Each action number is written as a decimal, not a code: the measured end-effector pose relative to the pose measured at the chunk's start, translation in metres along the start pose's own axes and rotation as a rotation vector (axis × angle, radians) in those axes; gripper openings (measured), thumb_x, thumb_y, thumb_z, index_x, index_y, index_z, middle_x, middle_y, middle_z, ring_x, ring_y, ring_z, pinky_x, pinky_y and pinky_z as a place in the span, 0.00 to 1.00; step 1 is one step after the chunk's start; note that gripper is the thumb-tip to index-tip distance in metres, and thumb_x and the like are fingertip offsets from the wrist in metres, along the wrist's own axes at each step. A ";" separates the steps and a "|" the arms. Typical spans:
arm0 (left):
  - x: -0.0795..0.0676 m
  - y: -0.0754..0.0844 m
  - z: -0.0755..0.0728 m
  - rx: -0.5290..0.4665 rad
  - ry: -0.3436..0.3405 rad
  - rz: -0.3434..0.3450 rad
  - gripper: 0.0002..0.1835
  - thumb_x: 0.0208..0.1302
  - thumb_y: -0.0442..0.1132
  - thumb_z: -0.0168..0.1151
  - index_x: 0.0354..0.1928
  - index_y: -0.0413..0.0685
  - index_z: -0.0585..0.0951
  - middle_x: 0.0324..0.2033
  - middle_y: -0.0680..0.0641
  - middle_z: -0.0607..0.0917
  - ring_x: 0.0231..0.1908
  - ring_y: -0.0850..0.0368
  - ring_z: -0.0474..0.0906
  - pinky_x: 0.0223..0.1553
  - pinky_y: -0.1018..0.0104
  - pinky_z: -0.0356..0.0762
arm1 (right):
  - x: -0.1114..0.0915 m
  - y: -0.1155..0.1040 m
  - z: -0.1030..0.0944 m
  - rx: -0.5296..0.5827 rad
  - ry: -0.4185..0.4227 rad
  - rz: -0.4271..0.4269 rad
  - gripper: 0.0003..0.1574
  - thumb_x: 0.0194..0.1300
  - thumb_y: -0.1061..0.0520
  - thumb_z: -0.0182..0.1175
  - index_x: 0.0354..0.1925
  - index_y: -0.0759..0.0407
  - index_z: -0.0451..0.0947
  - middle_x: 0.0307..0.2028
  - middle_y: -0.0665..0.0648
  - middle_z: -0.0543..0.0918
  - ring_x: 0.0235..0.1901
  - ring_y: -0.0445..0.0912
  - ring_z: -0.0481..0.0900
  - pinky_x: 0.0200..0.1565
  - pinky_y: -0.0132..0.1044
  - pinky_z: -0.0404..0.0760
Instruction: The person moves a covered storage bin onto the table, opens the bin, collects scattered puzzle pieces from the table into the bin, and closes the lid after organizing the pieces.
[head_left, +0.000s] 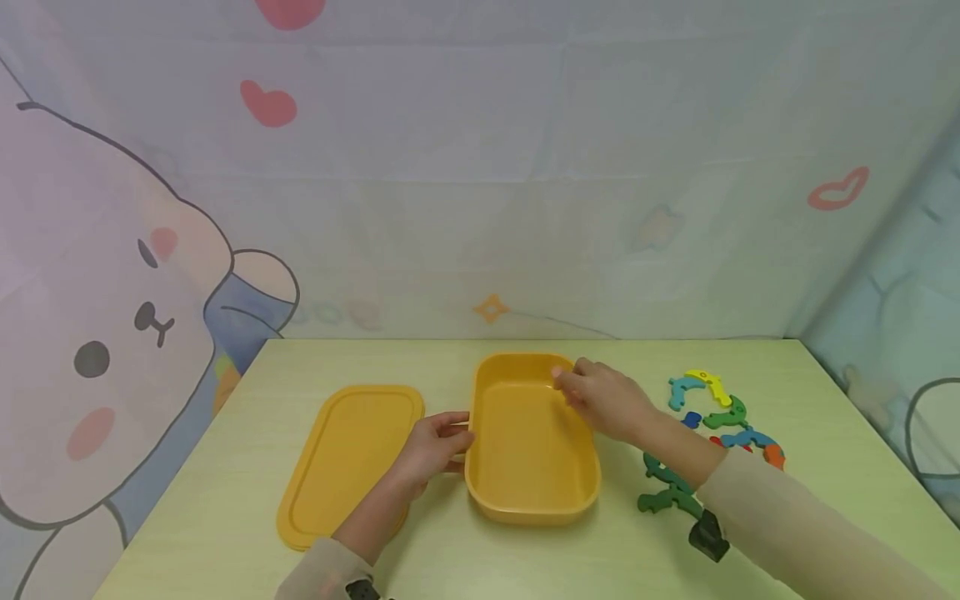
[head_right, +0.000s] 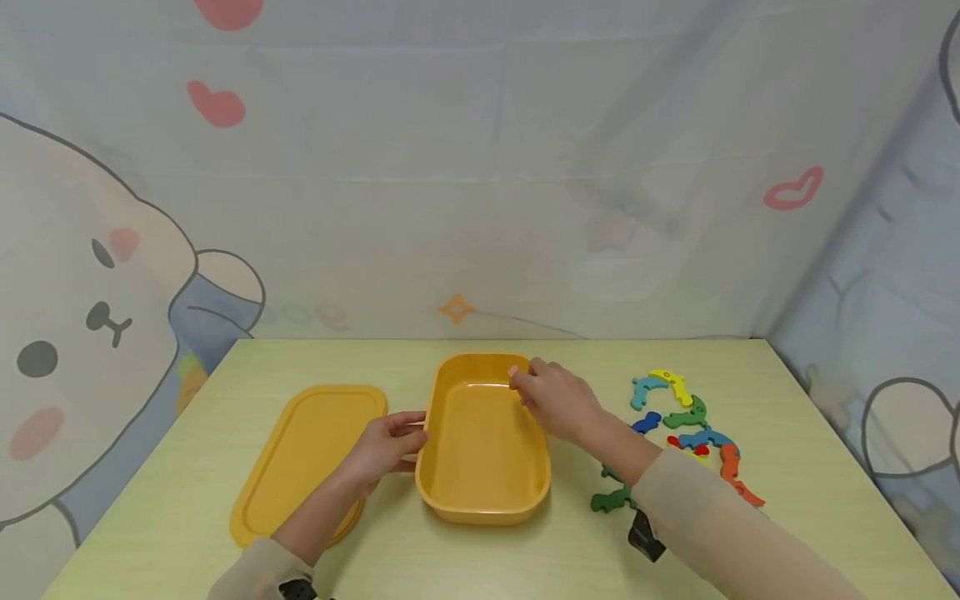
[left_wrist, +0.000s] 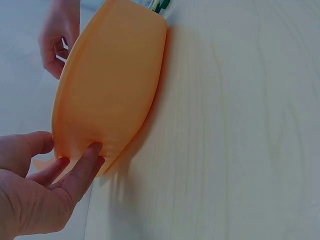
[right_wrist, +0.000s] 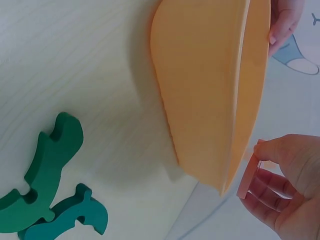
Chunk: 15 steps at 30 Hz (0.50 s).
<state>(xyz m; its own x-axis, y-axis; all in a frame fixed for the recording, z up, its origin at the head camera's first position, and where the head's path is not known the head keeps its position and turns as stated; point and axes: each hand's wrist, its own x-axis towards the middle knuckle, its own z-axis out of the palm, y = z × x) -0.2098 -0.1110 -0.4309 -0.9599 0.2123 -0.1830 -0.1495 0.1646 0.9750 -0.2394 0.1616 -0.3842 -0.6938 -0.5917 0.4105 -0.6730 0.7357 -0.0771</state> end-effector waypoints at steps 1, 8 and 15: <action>0.000 0.000 0.000 -0.002 0.000 -0.001 0.24 0.63 0.35 0.55 0.61 0.34 0.68 0.51 0.33 0.76 0.43 0.47 0.80 0.37 0.57 0.82 | 0.000 -0.002 0.000 0.005 0.002 -0.010 0.08 0.57 0.63 0.62 0.37 0.55 0.81 0.26 0.52 0.75 0.22 0.41 0.66 0.22 0.26 0.67; 0.000 0.000 0.000 -0.010 0.002 -0.004 0.24 0.63 0.34 0.55 0.61 0.34 0.68 0.51 0.33 0.76 0.43 0.46 0.80 0.36 0.58 0.82 | 0.001 -0.014 0.004 0.014 -0.017 -0.048 0.07 0.58 0.61 0.63 0.37 0.54 0.81 0.26 0.51 0.75 0.22 0.40 0.67 0.23 0.25 0.67; -0.001 0.000 -0.001 -0.012 -0.006 -0.003 0.24 0.64 0.34 0.55 0.61 0.34 0.68 0.51 0.32 0.76 0.43 0.45 0.80 0.36 0.57 0.82 | 0.000 -0.027 0.005 0.072 -0.071 -0.065 0.06 0.59 0.59 0.62 0.38 0.53 0.81 0.26 0.49 0.73 0.22 0.39 0.65 0.22 0.22 0.65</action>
<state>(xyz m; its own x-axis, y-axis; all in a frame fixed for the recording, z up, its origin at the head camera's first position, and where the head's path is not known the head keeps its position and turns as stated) -0.2090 -0.1123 -0.4301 -0.9581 0.2173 -0.1865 -0.1552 0.1532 0.9759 -0.2222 0.1402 -0.3868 -0.6627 -0.6611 0.3518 -0.7321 0.6707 -0.1190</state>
